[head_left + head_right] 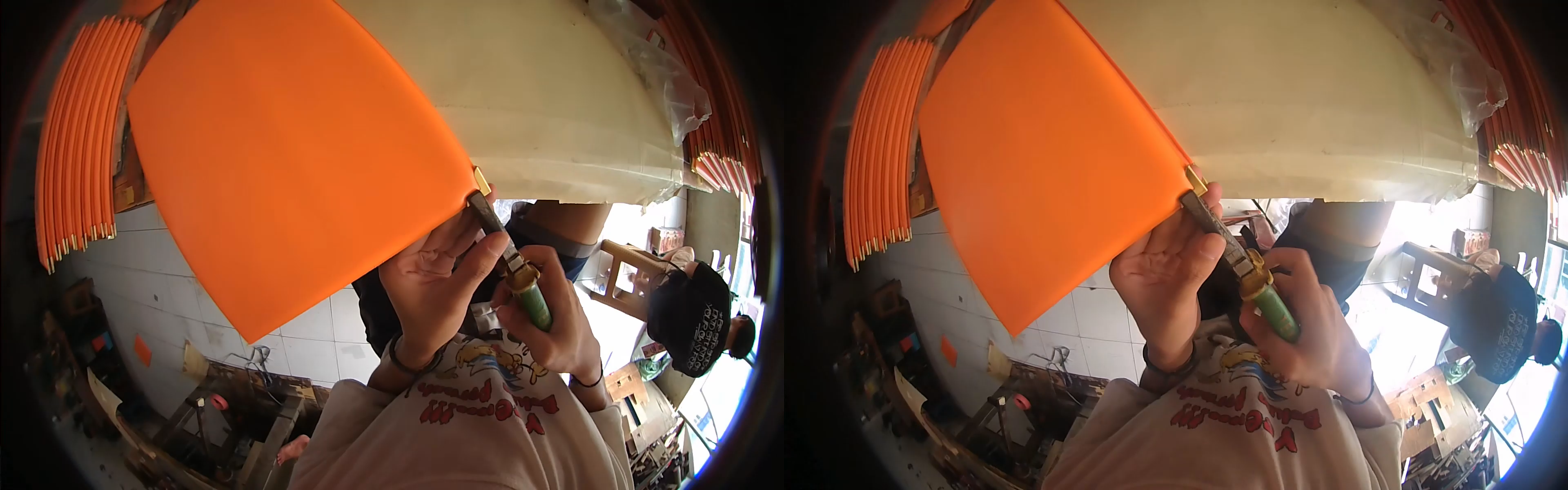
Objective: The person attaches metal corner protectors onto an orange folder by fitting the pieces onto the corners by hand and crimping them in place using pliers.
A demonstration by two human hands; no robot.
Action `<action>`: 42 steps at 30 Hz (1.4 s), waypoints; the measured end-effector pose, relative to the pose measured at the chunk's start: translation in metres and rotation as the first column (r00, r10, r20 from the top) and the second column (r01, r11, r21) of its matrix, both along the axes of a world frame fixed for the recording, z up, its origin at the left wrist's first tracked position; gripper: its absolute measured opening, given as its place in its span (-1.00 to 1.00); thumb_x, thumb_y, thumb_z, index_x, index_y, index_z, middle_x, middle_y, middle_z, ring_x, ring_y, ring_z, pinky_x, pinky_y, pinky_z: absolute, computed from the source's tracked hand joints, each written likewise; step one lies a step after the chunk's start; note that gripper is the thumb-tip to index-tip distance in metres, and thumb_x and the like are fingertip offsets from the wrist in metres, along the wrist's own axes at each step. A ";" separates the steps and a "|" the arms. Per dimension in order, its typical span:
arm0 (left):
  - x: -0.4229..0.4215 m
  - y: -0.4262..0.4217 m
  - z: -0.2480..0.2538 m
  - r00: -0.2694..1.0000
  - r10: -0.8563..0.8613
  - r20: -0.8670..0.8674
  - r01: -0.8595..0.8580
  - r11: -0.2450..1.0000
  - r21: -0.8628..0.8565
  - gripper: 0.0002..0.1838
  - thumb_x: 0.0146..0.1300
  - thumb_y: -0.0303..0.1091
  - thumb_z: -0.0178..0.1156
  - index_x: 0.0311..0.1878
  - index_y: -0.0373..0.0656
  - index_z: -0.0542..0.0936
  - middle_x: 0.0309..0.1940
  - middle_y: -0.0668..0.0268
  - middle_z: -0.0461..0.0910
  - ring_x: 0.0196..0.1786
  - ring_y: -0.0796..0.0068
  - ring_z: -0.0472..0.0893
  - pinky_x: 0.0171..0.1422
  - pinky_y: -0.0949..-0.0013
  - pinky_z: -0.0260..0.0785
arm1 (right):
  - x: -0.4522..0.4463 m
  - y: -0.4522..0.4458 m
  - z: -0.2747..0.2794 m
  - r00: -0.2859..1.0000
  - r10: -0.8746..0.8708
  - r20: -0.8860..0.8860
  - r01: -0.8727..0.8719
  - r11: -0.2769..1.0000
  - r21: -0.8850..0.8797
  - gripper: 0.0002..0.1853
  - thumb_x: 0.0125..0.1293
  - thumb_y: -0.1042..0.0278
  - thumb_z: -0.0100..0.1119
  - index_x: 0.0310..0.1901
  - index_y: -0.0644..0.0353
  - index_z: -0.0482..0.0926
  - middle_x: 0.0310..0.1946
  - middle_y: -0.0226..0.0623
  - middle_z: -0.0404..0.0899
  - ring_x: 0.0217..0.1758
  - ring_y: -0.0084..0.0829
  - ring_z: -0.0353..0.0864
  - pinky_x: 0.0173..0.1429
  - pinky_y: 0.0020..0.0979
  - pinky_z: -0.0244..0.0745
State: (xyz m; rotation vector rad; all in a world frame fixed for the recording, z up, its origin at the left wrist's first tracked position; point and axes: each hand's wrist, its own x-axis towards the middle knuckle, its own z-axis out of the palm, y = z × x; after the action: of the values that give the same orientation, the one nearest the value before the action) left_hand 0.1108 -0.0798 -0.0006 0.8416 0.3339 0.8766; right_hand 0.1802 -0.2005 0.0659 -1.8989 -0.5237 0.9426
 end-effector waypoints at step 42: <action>-0.003 0.001 0.001 0.999 -0.046 0.015 0.046 0.999 0.018 -0.43 0.19 -0.80 0.23 0.30 -0.46 0.38 0.27 -0.05 0.47 0.36 0.09 0.47 0.39 0.23 0.44 | 0.010 -0.016 0.000 0.939 0.315 0.137 -0.305 0.948 -0.088 -0.63 0.09 0.72 0.02 -0.01 0.39 0.43 -0.13 -0.13 0.61 -0.20 -0.26 0.64 -0.07 -0.33 0.52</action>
State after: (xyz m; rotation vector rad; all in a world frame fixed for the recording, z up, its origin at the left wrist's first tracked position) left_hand 0.1077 -0.0786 0.0009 0.8555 0.2924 0.8441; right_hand 0.1899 -0.2169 0.0658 -1.9922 -0.9131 1.0321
